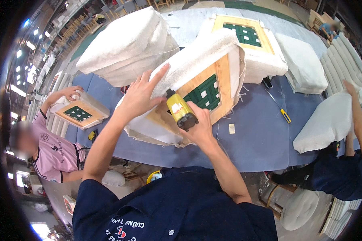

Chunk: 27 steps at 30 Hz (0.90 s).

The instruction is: The person assembles cushion covers onto foam inserts by hand, smoothing the fabric and using a staple gun to secure the edges to a wooden frame. They repeatedly pick up foam inserts, fit them into covers, and staple the fabric in place.

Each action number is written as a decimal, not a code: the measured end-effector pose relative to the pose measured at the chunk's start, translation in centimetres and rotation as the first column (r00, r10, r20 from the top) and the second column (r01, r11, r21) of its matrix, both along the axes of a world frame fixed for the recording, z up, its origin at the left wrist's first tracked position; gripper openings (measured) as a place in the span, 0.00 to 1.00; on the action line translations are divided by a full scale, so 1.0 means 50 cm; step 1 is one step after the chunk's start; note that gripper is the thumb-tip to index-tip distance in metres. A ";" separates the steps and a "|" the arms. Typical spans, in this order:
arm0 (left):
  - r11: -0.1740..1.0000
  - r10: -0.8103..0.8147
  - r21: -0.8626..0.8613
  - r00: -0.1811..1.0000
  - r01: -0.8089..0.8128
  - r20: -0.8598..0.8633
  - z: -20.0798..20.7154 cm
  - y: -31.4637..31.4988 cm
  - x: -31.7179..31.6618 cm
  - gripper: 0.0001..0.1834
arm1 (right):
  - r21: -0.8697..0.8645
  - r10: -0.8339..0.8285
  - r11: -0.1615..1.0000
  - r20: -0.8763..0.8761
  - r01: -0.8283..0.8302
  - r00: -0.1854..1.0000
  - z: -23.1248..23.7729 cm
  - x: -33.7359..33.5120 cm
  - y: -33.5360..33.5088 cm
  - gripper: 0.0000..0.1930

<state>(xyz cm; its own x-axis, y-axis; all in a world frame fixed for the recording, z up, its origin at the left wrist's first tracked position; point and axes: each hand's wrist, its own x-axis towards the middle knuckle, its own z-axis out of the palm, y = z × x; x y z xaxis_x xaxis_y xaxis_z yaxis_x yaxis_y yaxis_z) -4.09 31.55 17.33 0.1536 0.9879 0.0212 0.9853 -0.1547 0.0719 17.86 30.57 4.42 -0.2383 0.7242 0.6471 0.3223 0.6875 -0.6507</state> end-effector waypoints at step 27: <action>0.985 -0.061 0.156 0.995 0.073 -0.080 -0.017 -0.066 -0.020 0.47 | -0.206 0.089 0.972 -0.131 -0.114 0.987 -0.022 -0.011 -0.046 0.27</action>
<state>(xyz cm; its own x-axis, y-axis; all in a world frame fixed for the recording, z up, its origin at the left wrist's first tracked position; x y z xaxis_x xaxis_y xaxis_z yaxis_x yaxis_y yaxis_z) -5.09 28.24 16.48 0.2260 0.9605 0.1626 0.9741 -0.2238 -0.0318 17.30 28.26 3.32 -0.2478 0.8239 0.5098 0.1687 0.5548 -0.8147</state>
